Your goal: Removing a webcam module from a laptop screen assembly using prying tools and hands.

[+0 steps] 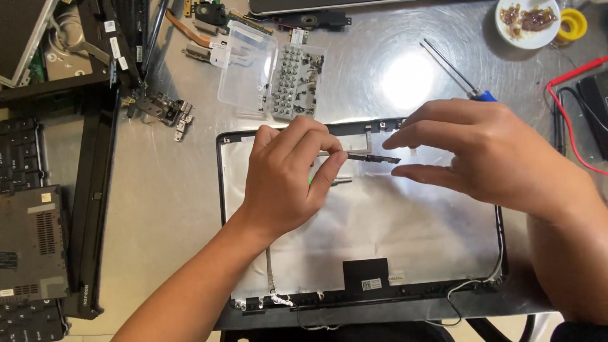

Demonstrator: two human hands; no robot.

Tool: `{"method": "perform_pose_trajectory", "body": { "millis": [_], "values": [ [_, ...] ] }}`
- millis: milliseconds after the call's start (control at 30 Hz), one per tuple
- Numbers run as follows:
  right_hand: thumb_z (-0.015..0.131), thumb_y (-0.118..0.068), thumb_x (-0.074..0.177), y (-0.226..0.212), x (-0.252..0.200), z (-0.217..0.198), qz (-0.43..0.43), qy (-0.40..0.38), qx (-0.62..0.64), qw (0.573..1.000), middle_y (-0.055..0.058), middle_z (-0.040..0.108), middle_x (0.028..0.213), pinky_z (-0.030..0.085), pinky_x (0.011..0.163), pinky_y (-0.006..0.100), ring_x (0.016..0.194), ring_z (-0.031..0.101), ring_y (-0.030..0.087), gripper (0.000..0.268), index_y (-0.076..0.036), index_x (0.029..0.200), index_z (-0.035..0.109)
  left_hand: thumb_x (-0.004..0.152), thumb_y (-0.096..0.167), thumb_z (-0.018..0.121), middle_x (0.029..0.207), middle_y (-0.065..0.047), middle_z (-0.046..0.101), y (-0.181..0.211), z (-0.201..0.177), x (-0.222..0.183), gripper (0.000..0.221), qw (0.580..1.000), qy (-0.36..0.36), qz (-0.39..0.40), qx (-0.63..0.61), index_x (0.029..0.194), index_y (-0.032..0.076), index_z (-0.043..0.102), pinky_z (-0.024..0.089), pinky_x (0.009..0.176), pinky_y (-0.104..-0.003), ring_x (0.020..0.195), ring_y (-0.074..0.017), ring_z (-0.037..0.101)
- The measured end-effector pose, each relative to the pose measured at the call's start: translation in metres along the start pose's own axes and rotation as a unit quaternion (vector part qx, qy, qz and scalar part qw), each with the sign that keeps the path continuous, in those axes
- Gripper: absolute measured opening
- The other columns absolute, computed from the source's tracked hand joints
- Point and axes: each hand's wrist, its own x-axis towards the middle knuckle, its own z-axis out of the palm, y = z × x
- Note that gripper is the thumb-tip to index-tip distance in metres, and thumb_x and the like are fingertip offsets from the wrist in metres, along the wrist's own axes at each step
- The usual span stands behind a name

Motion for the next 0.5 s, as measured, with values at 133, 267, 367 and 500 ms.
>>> {"method": "perform_pose_trajectory", "body": {
  "millis": [133,267,367,500],
  "values": [
    [0.081,-0.006,0.089,-0.002,-0.017,0.017,0.033,0.057,0.031,0.997,0.007,0.071,0.085,0.053,0.073,0.029,0.075,0.068,0.019,0.012,-0.002,0.091,0.07,0.103,0.024,0.056,0.095,0.007,0.061,0.009,0.003,-0.002,0.015,0.988,-0.074,-0.1,-0.094,0.091,0.018,0.061,0.031,0.076,-0.033,0.064,-0.0109,0.049],
    [0.082,-0.007,0.089,0.004,-0.041,0.031,0.075,0.059,0.051,0.994,0.005,0.069,0.084,0.051,0.069,0.027,0.073,0.066,0.016,0.01,-0.005,0.093,0.073,0.099,0.024,0.066,0.09,0.006,0.063,0.001,0.014,-0.009,0.01,0.988,-0.141,-0.057,-0.039,0.092,0.018,0.064,0.03,0.071,-0.038,0.08,-0.0171,0.058],
    [0.08,-0.013,0.089,0.013,-0.052,0.038,0.086,0.002,0.048,0.995,0.003,0.069,0.084,0.052,0.06,0.027,0.062,0.062,0.016,0.008,-0.008,0.092,0.075,0.097,0.03,0.075,0.091,0.006,0.062,-0.003,0.019,-0.013,0.017,0.979,-0.19,0.033,0.061,0.086,0.019,0.067,0.032,0.072,-0.04,0.083,-0.0202,0.054],
    [0.08,-0.013,0.089,0.024,-0.057,0.043,0.078,-0.007,0.058,0.995,0.006,0.067,0.083,0.052,0.067,0.031,0.07,0.065,0.02,0.01,-0.006,0.095,0.075,0.093,0.035,0.082,0.099,0.001,0.062,-0.006,0.015,-0.009,0.027,0.971,-0.202,0.09,0.088,0.101,0.015,0.065,0.037,0.071,-0.037,0.084,-0.0224,0.056]
  ]
}}
